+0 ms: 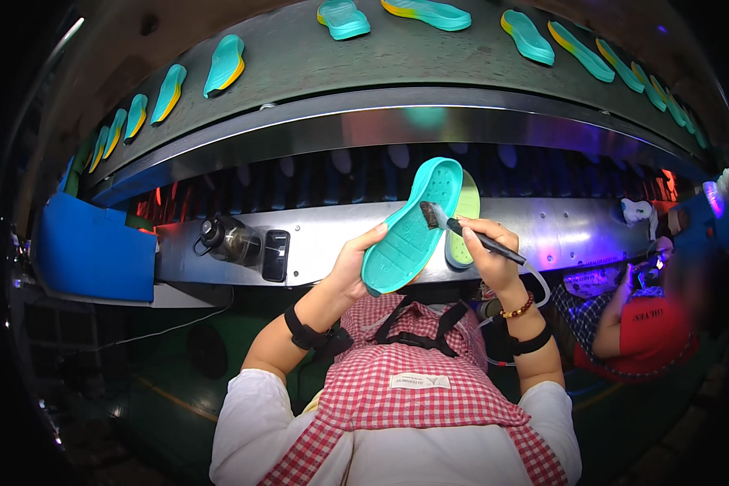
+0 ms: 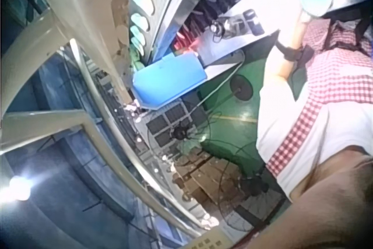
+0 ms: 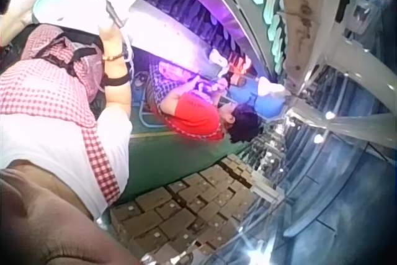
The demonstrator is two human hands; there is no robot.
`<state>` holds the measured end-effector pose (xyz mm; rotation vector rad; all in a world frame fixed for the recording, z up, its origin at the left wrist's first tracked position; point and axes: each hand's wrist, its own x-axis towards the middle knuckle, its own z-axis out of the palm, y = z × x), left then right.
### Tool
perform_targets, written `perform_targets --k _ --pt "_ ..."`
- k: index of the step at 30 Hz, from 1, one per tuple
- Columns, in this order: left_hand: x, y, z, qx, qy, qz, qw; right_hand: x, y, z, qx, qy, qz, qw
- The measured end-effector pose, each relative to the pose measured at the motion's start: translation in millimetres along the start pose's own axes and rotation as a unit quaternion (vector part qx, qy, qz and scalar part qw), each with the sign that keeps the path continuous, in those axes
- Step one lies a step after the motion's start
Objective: Applying glue or adhesive to the inside of shoe outsoles using a brush before placing them on a conveyor.
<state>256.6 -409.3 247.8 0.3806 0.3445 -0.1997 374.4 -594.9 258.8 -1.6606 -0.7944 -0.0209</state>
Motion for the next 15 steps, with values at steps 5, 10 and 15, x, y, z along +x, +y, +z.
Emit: perform_targets --k 5,10,15 --pt "0 -6 5 0.048 -0.039 -0.011 0.998 10 15 6 -0.135 0.07 -0.052 0.987" --pt "-4 1 -5 0.072 -0.002 0.007 0.997 -16 -4 10 -0.048 -0.062 -0.045 0.996" --pt "-22 41 26 0.114 -0.029 0.121 0.986 -19 -26 -48 0.398 -0.096 0.152 0.9"
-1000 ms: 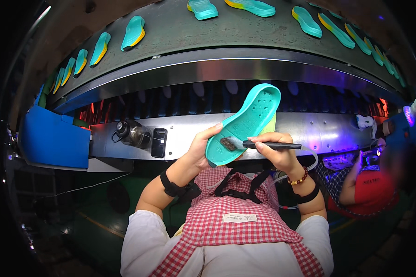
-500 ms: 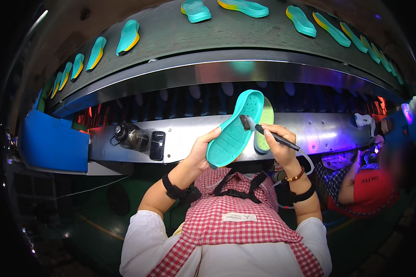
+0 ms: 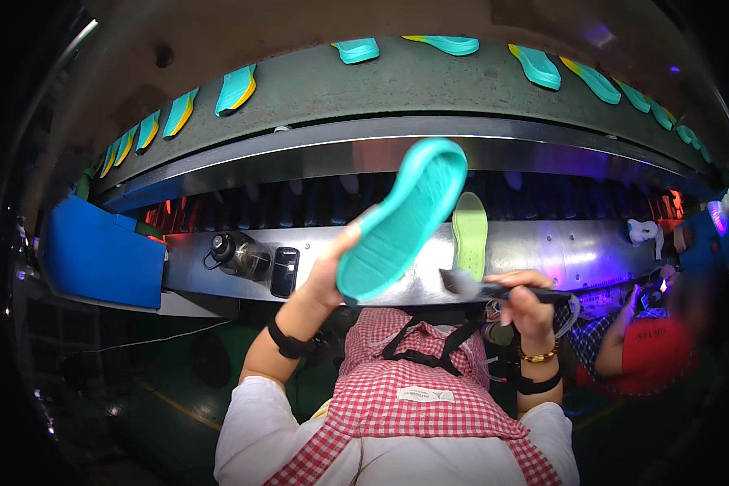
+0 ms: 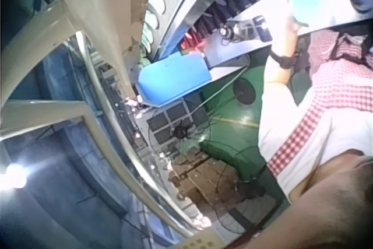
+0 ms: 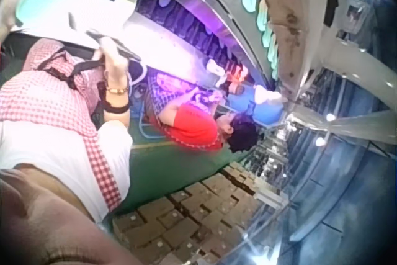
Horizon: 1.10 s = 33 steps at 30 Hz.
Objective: Applying glue or adhesive to the inside of shoe outsoles using a brush before placing them on a conveyor.
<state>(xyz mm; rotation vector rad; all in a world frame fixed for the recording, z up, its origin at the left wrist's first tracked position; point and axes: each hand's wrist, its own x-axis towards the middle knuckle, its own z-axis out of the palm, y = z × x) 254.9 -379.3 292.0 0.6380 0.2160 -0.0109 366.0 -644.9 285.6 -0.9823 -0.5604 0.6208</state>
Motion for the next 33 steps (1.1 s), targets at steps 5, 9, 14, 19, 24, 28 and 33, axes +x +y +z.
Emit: perform_targets --k 5,9,14,19,24,28,33 --pt "65 92 8 -0.074 -0.161 0.152 0.972 5 10 -15 0.036 0.102 -0.02 0.994" --pt "136 147 -19 -0.28 0.07 0.307 0.907 8 24 -15 0.061 0.128 0.047 0.989" --pt "160 142 -21 -0.199 0.194 0.196 0.94 0 27 -28 0.061 0.202 0.054 0.976" --pt "194 170 -5 0.245 0.042 0.184 0.951 -2 26 -38 0.068 0.235 0.064 0.968" --pt "228 177 -1 0.354 0.028 0.184 0.917 -1 37 -45 0.101 0.259 0.066 0.958" --pt "243 187 7 0.472 0.023 0.187 0.861 -4 40 -42 0.103 0.257 0.083 0.957" --pt "241 164 19 0.612 0.001 0.185 0.769 -19 48 -50 0.095 0.256 0.098 0.957"
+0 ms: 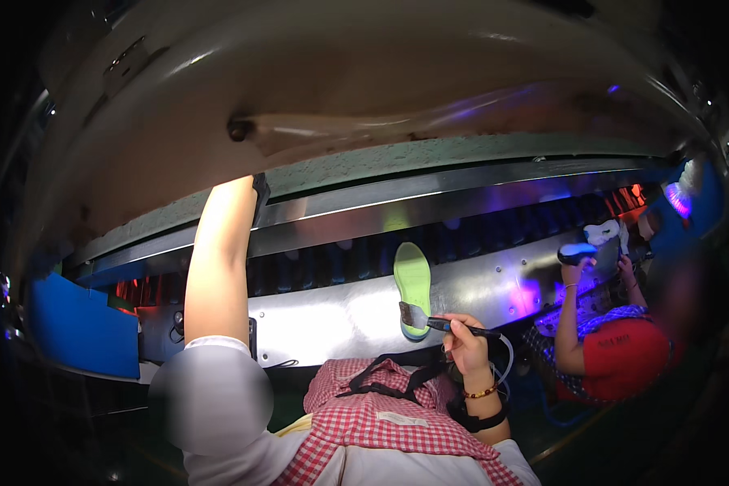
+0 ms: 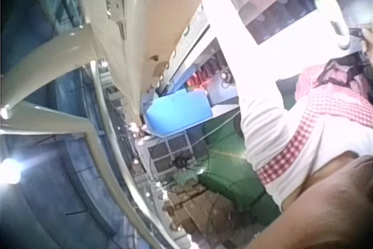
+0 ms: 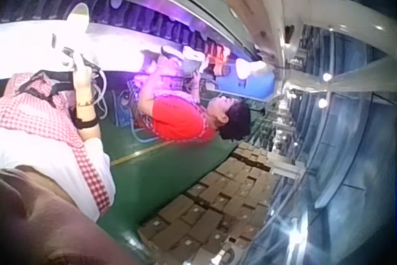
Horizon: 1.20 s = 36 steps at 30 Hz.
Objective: Applying glue or adhesive to the inside of shoe outsoles using a brush before placing them on a conveyor.
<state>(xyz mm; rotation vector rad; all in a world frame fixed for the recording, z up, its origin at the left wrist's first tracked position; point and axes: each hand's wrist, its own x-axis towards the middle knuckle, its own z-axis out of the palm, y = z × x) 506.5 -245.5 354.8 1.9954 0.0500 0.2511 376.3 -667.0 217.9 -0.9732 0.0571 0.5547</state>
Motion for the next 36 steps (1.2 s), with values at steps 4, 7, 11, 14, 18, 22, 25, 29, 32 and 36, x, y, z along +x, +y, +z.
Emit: perform_targets --k 4,7,11,14,18,22,25,29,32,36 --pt "8 2 6 0.125 -0.028 0.016 0.992 -5 -5 -4 0.001 0.026 -0.006 1.0" --pt "27 6 4 0.219 -0.038 0.022 0.975 -9 -3 -9 0.006 0.011 0.002 1.0" --pt "28 19 50 0.34 -0.058 0.027 0.938 -7 -7 -2 -0.005 -0.001 -0.005 1.0" --pt "15 16 52 0.396 -0.068 0.011 0.916 2 -17 13 -0.033 -0.006 -0.019 0.999" --pt "-49 35 53 0.278 -0.038 0.077 0.957 9 -30 15 -0.043 -0.02 -0.109 0.993" --pt "-147 12 92 -0.195 0.364 0.018 0.911 24 -36 22 -0.037 -0.025 -0.105 0.993" --pt "-183 8 101 -0.458 0.222 -0.115 0.853 32 -40 38 -0.066 -0.032 -0.114 0.991" --pt "-225 -6 95 -0.582 0.061 -0.149 0.797 35 -48 48 -0.028 -0.06 -0.115 0.991" --pt "-270 -40 114 -0.734 0.003 -0.105 0.671 31 -45 65 0.03 -0.102 -0.092 0.99" --pt "-269 -63 143 -0.812 -0.126 -0.198 0.534 28 -31 90 -0.046 -0.154 -0.046 0.986"
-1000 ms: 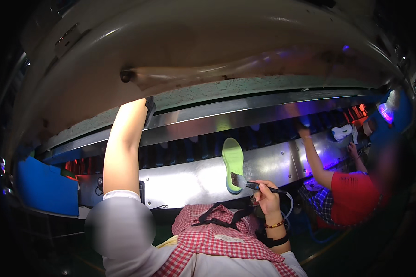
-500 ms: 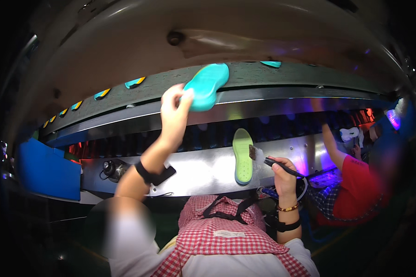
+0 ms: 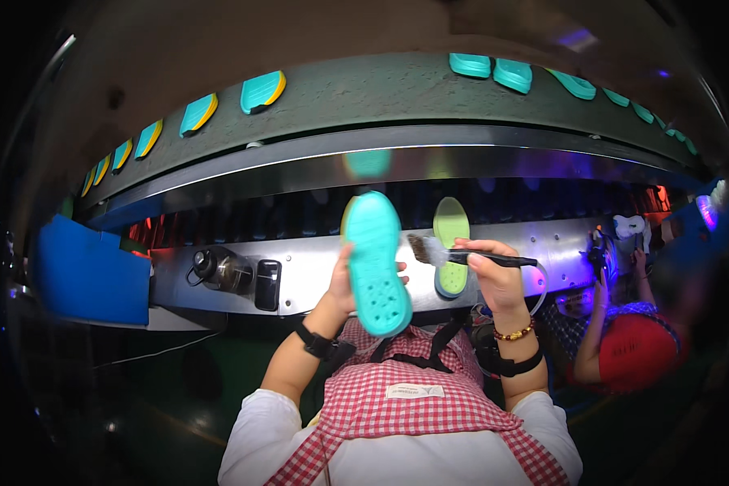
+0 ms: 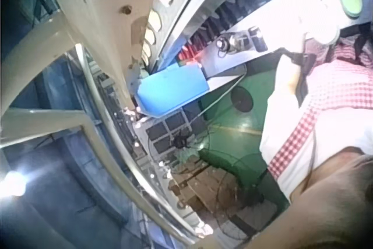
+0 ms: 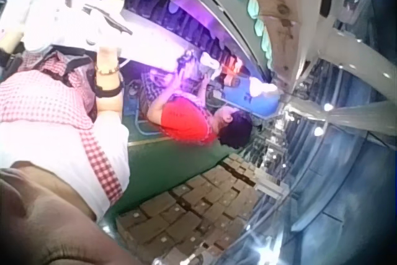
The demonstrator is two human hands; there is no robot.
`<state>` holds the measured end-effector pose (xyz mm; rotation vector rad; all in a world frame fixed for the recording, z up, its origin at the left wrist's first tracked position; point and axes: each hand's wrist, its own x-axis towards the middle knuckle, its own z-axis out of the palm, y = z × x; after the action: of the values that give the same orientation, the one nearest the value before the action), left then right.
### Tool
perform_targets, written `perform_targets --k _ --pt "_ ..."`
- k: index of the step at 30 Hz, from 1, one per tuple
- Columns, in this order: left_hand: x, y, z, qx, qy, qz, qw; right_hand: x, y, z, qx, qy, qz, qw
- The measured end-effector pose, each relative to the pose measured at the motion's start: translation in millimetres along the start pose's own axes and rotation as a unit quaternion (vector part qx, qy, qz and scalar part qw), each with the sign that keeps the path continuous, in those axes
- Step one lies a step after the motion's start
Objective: Applying glue or adhesive to the inside of shoe outsoles using a brush before placing them on a conveyor.
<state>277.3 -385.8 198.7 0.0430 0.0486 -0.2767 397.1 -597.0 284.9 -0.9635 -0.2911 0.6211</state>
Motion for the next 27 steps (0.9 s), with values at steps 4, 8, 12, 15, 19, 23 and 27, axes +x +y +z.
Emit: perform_targets --k 4,8,12,15,19,23,27 --pt "13 -21 0 0.137 0.078 0.031 0.987 14 32 -2 -0.092 0.002 0.066 0.994" --pt "13 -29 14 0.061 0.026 0.066 0.996 28 39 8 -0.138 -0.001 0.063 0.988" --pt "19 -36 9 0.035 0.022 0.088 0.995 37 49 25 -0.225 -0.011 0.005 0.974" --pt "29 -46 6 0.08 0.167 0.181 0.966 38 62 39 -0.458 -0.074 -0.243 0.852" --pt "17 -27 -2 0.105 0.241 0.232 0.937 4 55 39 -0.5 -0.198 -0.242 0.808" --pt "0 -13 3 0.156 0.195 0.209 0.946 -18 26 22 -0.445 -0.311 -0.098 0.834" --pt "2 -30 26 0.127 0.15 0.135 0.971 -2 9 36 -0.331 -0.104 -0.072 0.935"
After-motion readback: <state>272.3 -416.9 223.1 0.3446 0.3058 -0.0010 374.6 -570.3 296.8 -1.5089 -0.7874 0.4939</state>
